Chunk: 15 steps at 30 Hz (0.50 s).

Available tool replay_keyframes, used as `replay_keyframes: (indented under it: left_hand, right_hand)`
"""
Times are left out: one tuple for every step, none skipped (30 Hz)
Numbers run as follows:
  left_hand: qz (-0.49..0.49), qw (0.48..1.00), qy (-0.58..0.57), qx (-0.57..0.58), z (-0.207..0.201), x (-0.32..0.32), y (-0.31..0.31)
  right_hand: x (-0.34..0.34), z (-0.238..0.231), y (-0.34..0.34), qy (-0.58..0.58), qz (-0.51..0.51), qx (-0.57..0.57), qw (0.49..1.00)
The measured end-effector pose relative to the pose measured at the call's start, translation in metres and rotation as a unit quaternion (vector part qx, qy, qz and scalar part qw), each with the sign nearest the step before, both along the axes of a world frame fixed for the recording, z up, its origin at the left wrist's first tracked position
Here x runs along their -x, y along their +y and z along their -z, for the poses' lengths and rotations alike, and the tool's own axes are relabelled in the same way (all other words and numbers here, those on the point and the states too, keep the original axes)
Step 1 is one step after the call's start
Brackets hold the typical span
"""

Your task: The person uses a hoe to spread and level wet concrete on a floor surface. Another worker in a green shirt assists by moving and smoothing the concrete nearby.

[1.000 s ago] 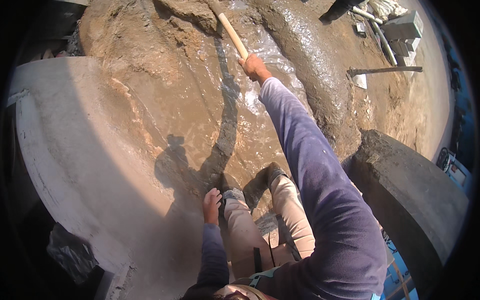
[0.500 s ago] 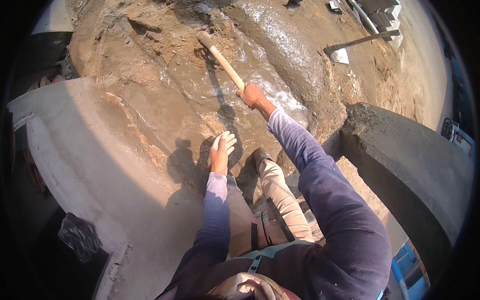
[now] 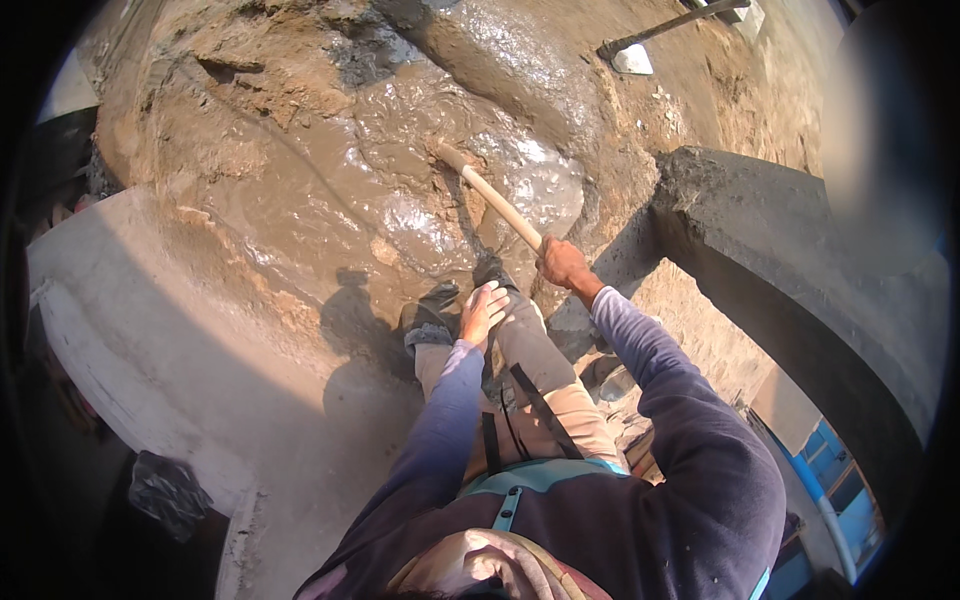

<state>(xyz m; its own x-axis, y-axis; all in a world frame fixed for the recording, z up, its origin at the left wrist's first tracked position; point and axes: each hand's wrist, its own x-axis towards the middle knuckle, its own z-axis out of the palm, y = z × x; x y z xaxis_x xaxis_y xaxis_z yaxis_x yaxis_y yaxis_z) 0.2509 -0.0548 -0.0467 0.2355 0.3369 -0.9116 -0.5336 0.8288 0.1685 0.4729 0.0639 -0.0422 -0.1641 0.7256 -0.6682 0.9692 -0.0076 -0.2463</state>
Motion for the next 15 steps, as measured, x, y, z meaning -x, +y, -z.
replay_keyframes:
  left_hand:
    - [-0.014,1.000,0.015,-0.011,0.012,0.026,-0.024]
    - [0.000,0.998,0.061,-0.004,0.019,0.043,-0.045]
    - [0.011,0.995,0.090,0.031,0.009,0.053,-0.050]
    - [0.014,0.993,0.111,0.047,0.016,0.072,-0.067]
    - [0.025,0.987,0.139,0.072,0.015,0.082,-0.074]
    - [0.024,0.985,0.149,0.081,0.014,0.093,-0.080]
    - [0.000,0.981,0.172,0.091,0.017,0.110,-0.099]
    - [-0.023,0.975,0.195,0.101,0.021,0.126,-0.116]
    - [-0.031,0.976,0.194,0.095,0.020,0.128,-0.123]
    - [-0.039,0.977,0.192,0.088,0.018,0.130,-0.126]
    - [-0.045,0.978,0.188,0.081,0.017,0.128,-0.129]
    - [-0.044,0.976,0.196,0.086,0.014,0.132,-0.139]
    - [-0.045,0.974,0.204,0.086,0.010,0.136,-0.146]
    - [-0.047,0.973,0.211,0.086,0.009,0.140,-0.150]
    - [-0.046,0.972,0.210,0.091,0.003,0.140,-0.152]
  right_hand:
    - [0.004,-0.001,0.004,-0.028,-0.029,-0.001,0.999]
    - [0.003,-0.003,0.013,-0.062,-0.053,-0.003,0.997]
    - [-0.012,-0.002,0.015,-0.109,-0.065,-0.001,0.992]
    - [-0.012,0.001,0.024,-0.106,-0.067,0.010,0.992]
    - [-0.020,0.009,0.027,-0.112,-0.061,0.021,0.992]
    - [-0.024,0.015,0.029,-0.116,-0.055,0.036,0.991]
    - [-0.004,0.010,0.039,-0.021,-0.066,0.069,0.995]
    - [0.021,0.010,0.060,0.054,0.085,0.323,0.941]
    - [0.026,0.016,0.062,0.121,0.208,0.367,0.899]
    - [0.030,0.020,0.061,0.186,0.327,0.400,0.836]
    - [0.029,0.021,0.062,0.126,0.265,0.374,0.880]
    - [0.035,0.018,0.054,0.049,0.124,0.267,0.954]
    - [0.040,0.010,0.045,-0.027,-0.024,0.142,0.989]
    - [0.043,0.003,0.043,-0.101,-0.169,0.009,0.980]
    - [0.044,-0.008,0.049,-0.188,-0.227,0.020,0.955]
